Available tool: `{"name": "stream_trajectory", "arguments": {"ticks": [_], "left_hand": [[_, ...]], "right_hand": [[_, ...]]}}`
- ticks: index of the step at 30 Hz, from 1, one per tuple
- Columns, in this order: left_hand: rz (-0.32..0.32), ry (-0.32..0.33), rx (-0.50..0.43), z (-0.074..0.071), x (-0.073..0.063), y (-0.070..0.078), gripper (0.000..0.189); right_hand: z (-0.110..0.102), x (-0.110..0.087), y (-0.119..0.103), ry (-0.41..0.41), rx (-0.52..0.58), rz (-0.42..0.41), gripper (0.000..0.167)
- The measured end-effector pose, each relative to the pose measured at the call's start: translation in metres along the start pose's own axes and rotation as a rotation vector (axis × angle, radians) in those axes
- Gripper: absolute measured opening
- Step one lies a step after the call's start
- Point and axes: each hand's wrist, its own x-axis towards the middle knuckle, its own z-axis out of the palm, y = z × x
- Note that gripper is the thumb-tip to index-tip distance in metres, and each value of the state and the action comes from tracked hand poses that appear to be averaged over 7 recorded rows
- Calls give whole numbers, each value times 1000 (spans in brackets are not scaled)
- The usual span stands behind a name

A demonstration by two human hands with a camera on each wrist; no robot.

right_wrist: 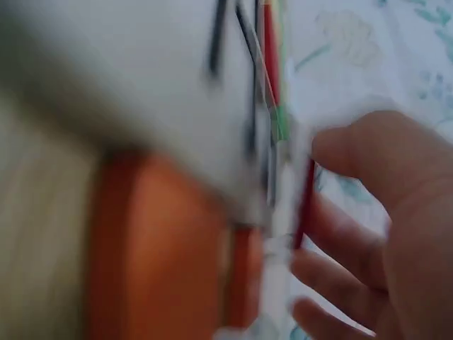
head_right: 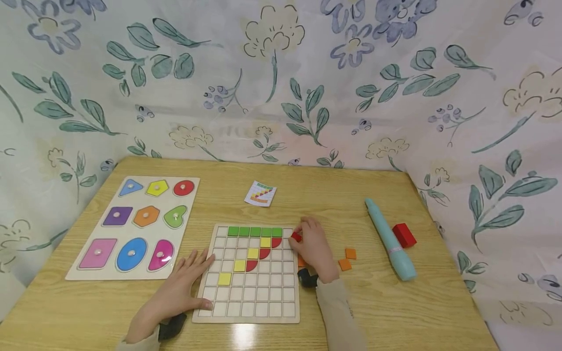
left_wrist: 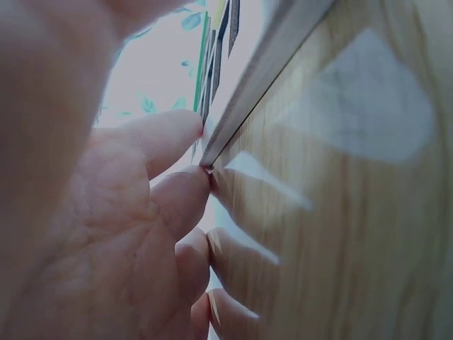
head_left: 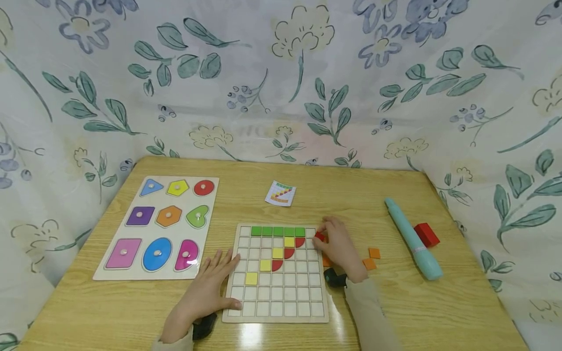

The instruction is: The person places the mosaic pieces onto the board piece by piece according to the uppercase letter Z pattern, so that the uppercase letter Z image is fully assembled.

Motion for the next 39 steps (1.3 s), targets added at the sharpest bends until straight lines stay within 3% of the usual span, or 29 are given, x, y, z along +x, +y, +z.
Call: {"name": "stream_trajectory", "arguments": {"ticks": [7, 14, 23, 29, 39], "left_hand": [[-2, 1, 3, 0, 1, 0, 111], [6, 12, -1, 0, 0, 1, 112], [7, 2, 0, -4, 0, 4, 110], [13, 3, 4, -3, 0, 3, 110], [15, 7, 0, -4, -1, 3, 109]], "right_hand": [[11, 0, -26, -2, -70, -113, 21], [24, -5, -50, -104, -87, -148, 22], [48, -19, -87, -112, -273, -372, 25], [60, -27, -102, -184, -343, -402, 23], [64, -31, -107, -206, -371, -410, 24]]}}
